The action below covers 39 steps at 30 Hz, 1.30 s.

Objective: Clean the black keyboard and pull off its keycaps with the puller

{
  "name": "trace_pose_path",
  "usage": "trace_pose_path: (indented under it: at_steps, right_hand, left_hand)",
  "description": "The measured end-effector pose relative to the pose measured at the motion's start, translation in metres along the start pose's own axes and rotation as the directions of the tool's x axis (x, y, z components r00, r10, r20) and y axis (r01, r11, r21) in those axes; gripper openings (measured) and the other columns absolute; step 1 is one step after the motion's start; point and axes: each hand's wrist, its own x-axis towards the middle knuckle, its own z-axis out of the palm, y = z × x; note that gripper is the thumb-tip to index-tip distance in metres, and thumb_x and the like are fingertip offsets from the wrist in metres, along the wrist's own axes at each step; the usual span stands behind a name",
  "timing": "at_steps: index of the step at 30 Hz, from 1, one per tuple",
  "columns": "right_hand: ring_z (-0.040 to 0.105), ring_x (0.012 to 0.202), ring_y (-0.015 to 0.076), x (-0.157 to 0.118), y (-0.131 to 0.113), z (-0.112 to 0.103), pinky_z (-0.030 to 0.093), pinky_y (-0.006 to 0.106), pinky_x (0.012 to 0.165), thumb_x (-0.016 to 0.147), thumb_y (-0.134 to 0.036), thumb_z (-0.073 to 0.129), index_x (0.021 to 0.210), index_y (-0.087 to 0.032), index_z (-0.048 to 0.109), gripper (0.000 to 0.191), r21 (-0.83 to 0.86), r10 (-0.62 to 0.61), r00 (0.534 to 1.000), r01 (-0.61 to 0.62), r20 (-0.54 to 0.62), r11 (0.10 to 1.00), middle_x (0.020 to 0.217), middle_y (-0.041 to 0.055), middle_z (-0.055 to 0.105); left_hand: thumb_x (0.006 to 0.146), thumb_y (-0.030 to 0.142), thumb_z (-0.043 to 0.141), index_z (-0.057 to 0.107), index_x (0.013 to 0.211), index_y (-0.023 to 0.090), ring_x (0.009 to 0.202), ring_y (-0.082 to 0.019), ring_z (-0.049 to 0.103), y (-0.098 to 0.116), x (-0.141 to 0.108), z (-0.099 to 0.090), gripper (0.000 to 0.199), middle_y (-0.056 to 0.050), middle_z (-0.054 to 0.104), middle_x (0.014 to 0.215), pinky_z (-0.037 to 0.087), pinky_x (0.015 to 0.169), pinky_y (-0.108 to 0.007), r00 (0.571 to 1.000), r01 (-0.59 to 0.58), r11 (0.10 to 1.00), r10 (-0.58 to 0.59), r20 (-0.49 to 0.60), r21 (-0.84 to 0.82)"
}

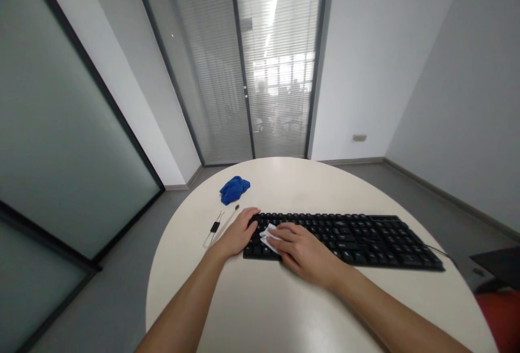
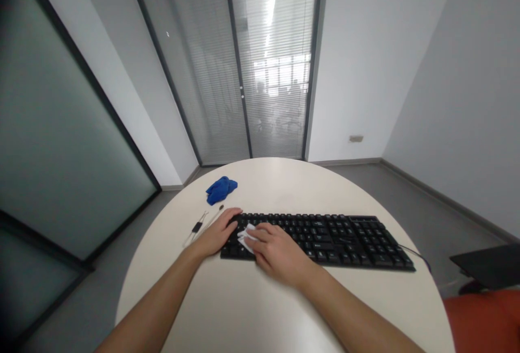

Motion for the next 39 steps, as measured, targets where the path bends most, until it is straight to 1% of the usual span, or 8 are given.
trace_pose_path:
  at_steps: [7,13,17,22,26,30,34,39]
  right_hand:
    - [0.052,0.118,0.0261,0.0,0.008,0.001,0.044,0.045,0.104,0.097,-0.019,0.043,0.135,-0.021,0.059,0.042,-0.004,0.132,0.989,-0.133,-0.072,0.991,0.135,0.0086,0.061]
    - [0.055,0.112,0.0256,0.018,0.013,0.001,0.044,0.044,0.101,0.095,-0.015,0.044,0.131,-0.018,0.06,0.04,-0.036,0.104,0.994,-0.104,-0.018,0.994,0.129,0.0109,0.064]
    - [0.057,0.108,0.0244,0.028,0.015,-0.001,0.045,0.042,0.098,0.094,-0.012,0.045,0.128,-0.02,0.062,0.039,-0.02,0.076,0.997,-0.076,-0.001,0.997,0.127,0.009,0.065]
    - [0.056,0.108,0.0235,0.012,0.006,-0.008,0.045,0.041,0.098,0.091,-0.008,0.045,0.127,-0.026,0.063,0.044,0.075,0.046,0.999,-0.047,0.021,0.996,0.132,0.0026,0.064]
    - [0.056,0.113,0.0227,0.0,-0.001,-0.009,0.044,0.04,0.099,0.091,-0.007,0.043,0.12,-0.025,0.065,0.041,0.161,0.056,0.998,-0.059,0.019,0.985,0.135,0.0034,0.062]
    - [0.057,0.112,0.0206,-0.002,0.002,-0.002,0.046,0.035,0.097,0.087,-0.008,0.051,0.118,-0.021,0.056,0.034,0.293,0.2,0.975,-0.164,-0.097,0.942,0.128,0.0088,0.061]
    - [0.061,0.094,0.0198,-0.002,0.008,-0.002,0.048,0.032,0.083,0.085,-0.019,0.063,0.108,-0.022,0.051,0.026,0.36,0.356,0.925,-0.289,-0.135,0.887,0.108,0.0051,0.064]
    - [0.06,0.095,0.0218,-0.002,0.014,-0.006,0.047,0.033,0.084,0.081,-0.02,0.07,0.096,-0.022,0.056,0.021,0.293,0.39,0.908,-0.335,-0.155,0.896,0.1,0.0043,0.064]
  left_hand:
    - [0.088,0.031,0.06,0.044,0.14,0.02,0.137,-0.025,0.042,0.002,-0.005,-0.005,0.056,-0.012,0.046,0.147,0.029,0.119,-0.044,0.998,0.022,1.0,-0.023,0.065,0.016]
    - [0.087,0.032,0.062,0.042,0.142,0.018,0.138,-0.026,0.04,0.002,-0.004,-0.003,0.06,-0.014,0.044,0.148,0.028,0.119,-0.045,0.997,0.035,0.999,-0.036,0.069,0.015]
    - [0.089,0.033,0.059,0.043,0.142,0.021,0.139,-0.025,0.04,-0.005,-0.003,-0.006,0.057,-0.011,0.044,0.149,0.027,0.119,-0.043,0.998,0.029,0.999,-0.028,0.064,-0.029]
    - [0.093,0.028,0.052,0.05,0.136,0.02,0.134,-0.023,0.045,-0.012,-0.001,-0.013,0.044,-0.01,0.049,0.143,0.03,0.118,-0.042,1.0,0.014,1.0,-0.014,0.007,-0.01]
    - [0.09,0.026,0.057,0.057,0.127,0.02,0.129,-0.023,0.048,0.004,-0.002,-0.016,0.037,-0.01,0.054,0.136,0.034,0.115,-0.044,0.99,-0.13,0.989,0.134,-0.053,0.073]
    - [0.087,0.024,0.063,0.064,0.118,0.022,0.121,-0.023,0.053,0.035,-0.004,-0.011,0.031,-0.009,0.06,0.127,0.04,0.108,-0.042,0.965,-0.259,0.962,0.261,-0.008,0.09]
    - [0.09,0.028,0.064,0.067,0.118,0.024,0.111,-0.022,0.057,0.057,-0.006,0.0,0.029,-0.007,0.067,0.116,0.044,0.1,-0.039,0.959,-0.282,0.954,0.278,0.051,0.103]
    - [0.088,0.036,0.068,0.072,0.112,0.028,0.106,-0.023,0.058,0.062,-0.007,0.01,0.025,-0.005,0.068,0.113,0.044,0.096,-0.04,0.965,-0.264,0.951,0.26,0.044,0.159]
